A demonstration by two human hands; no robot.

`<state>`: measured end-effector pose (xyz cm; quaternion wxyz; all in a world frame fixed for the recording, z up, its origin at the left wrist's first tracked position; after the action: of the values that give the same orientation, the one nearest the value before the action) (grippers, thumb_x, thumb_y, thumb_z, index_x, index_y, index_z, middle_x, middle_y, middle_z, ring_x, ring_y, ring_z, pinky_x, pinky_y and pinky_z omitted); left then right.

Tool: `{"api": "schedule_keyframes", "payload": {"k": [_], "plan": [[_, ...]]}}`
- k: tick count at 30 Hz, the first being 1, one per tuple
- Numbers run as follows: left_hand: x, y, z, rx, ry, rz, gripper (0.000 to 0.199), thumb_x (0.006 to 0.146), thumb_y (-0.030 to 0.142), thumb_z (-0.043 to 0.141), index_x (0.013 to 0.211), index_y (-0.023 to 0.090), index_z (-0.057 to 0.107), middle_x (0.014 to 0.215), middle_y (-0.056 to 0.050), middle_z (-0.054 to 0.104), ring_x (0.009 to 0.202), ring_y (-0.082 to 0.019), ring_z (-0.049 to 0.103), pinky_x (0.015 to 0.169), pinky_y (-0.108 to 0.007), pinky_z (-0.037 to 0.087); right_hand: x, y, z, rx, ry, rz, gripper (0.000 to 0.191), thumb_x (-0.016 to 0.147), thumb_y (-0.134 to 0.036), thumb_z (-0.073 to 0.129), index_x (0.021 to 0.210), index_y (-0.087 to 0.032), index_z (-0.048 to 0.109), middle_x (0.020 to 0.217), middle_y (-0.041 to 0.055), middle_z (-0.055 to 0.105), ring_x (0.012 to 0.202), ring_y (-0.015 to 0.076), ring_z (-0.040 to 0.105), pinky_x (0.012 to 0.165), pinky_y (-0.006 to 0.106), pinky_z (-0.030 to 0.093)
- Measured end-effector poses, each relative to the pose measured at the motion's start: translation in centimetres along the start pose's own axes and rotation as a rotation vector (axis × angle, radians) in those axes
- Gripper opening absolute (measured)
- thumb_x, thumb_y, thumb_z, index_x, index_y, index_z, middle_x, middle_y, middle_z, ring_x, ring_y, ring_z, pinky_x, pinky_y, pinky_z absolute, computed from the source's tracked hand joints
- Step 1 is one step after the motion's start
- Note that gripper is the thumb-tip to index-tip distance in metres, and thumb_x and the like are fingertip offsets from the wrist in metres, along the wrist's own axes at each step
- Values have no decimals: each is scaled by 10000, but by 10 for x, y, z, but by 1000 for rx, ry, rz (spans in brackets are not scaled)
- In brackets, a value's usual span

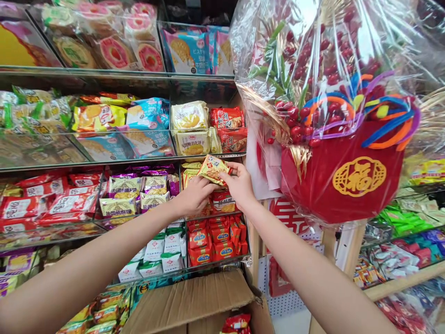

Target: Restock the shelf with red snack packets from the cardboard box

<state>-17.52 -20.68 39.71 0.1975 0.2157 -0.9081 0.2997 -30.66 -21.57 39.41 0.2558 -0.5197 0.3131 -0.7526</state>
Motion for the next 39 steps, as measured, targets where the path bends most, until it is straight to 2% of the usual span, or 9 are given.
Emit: {"api": "schedule_keyframes", "payload": {"k": [3,6,11,17,22,27,31,37,39], "plan": [[-5,-4,-5,102,39,-10,326,804,220,438,1126,187,476,1108,-119,527,1064,-248,429,884,-378,377,-3,-3,0,33,-28,25,416,602,-290,668,963,-170,499,964,59,610,860,153,596,736,308,513],[-12,-15,-11,268,100,-181,407,732,464,545,1012,169,536,1097,-158,516,1036,-311,431,805,-431,394,-4,-7,0,17,-62,23,431,602,-325,671,970,-182,497,962,53,608,859,156,594,717,306,511],[-14,-25,-8,277,49,-234,450,718,591,458,865,195,615,980,-136,535,926,-293,469,682,-394,415,-10,-7,-1,36,-89,65,438,579,-320,687,954,-179,510,926,51,620,814,158,599,708,323,506],[-22,-28,-10,196,34,-139,366,795,481,425,905,208,643,1154,-123,500,1056,-278,430,878,-414,420,-27,-5,-7,-6,-136,83,430,594,-333,689,959,-186,518,922,44,621,783,149,605,723,328,507],[-29,-25,-17,215,48,-203,288,792,383,490,888,143,616,1231,-168,471,1182,-313,367,996,-424,364,-36,-4,-20,-68,-146,-30,371,611,-304,670,936,-202,523,946,33,604,709,129,592,697,304,498],[-40,-20,-19,217,72,-318,383,813,471,401,975,183,594,1343,-172,403,1276,-360,280,984,-515,346,-43,3,-31,-117,-138,2,369,625,-312,656,949,-203,518,872,24,608,651,123,563,631,287,475],[-49,-19,-20,210,89,-347,390,847,430,345,1098,199,535,1374,-161,383,1286,-334,285,991,-482,340,-46,9,-34,-132,-140,14,380,621,-326,661,948,-190,524,833,13,597,622,108,530,586,257,442],[-41,-25,-27,163,28,-428,516,810,403,448,1273,192,363,1309,-103,494,1237,-314,334,950,-477,360,-44,18,-33,-181,-141,-12,375,640,-330,649,966,-194,523,866,14,580,591,94,502,560,248,430],[-33,-30,-29,169,-23,-451,519,769,419,508,1229,194,427,1191,-112,570,1145,-327,407,881,-481,393,-43,20,-30,-208,-156,-27,365,658,-329,636,978,-197,523,803,2,579,577,99,500,555,249,430]]}}
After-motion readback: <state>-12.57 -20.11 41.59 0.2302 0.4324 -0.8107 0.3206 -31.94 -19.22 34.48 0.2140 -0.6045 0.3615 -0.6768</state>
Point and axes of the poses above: each hand's wrist, its own x-axis towards the middle knuckle, its own z-axis out of the palm, y = z × x, the point moved 5 cm from there along x, towards the middle knuckle
